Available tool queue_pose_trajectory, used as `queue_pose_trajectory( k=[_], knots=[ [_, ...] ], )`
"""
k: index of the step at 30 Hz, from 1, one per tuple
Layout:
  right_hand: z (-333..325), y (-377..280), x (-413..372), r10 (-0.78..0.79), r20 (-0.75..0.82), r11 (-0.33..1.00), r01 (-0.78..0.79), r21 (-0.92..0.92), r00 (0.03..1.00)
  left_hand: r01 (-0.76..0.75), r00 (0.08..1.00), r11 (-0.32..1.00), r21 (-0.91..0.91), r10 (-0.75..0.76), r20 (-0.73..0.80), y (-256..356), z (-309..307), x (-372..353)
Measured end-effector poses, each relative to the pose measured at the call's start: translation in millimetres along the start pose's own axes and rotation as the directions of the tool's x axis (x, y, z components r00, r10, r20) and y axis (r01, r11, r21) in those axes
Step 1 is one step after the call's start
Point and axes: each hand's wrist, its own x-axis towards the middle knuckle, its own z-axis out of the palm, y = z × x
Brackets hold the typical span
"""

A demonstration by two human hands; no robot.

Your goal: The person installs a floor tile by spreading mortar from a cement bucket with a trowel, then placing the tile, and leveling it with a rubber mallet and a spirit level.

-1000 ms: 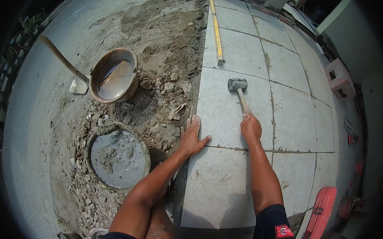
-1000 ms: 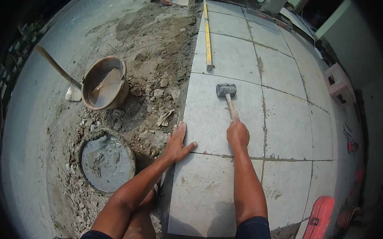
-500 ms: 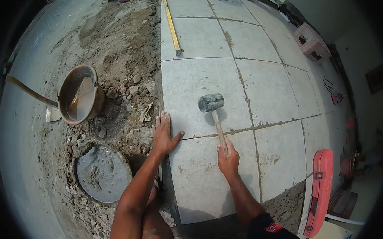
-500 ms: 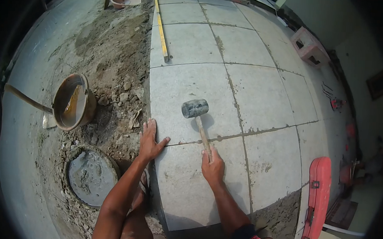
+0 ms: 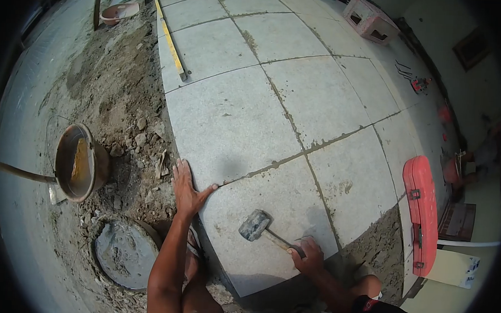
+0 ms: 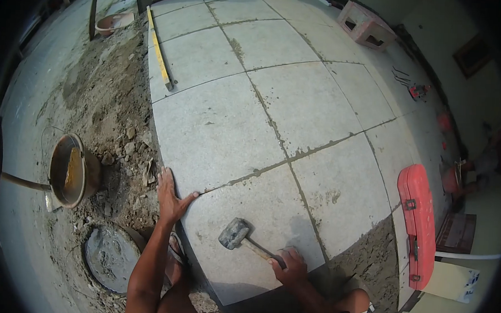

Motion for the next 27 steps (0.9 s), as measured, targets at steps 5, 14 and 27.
queue_pose_trajectory(
  k=[5, 14, 27],
  knots=[
    [15.2, -4.7, 177.4, -0.052, -0.263, 0.990, 0.084, 0.112, 0.963, -0.009, 1.000, 1.000, 0.004, 0.009, 0.001, 5.1, -4.3, -0.5],
    [43.6, -27.3, 429.3, 0.227, -0.234, 0.888, -0.299, -0.349, 0.945, -0.050, 0.998, 0.999, 0.007, 0.050, -0.042, 0.0, 1.8, -1.2],
    [18.6, 13.0, 367.5, 0.097, -0.272, 0.949, -0.171, -0.264, 0.957, -0.092, 0.994, 0.996, 0.019, 0.093, -0.061, 2.9, -0.9, -0.7]
  ],
)
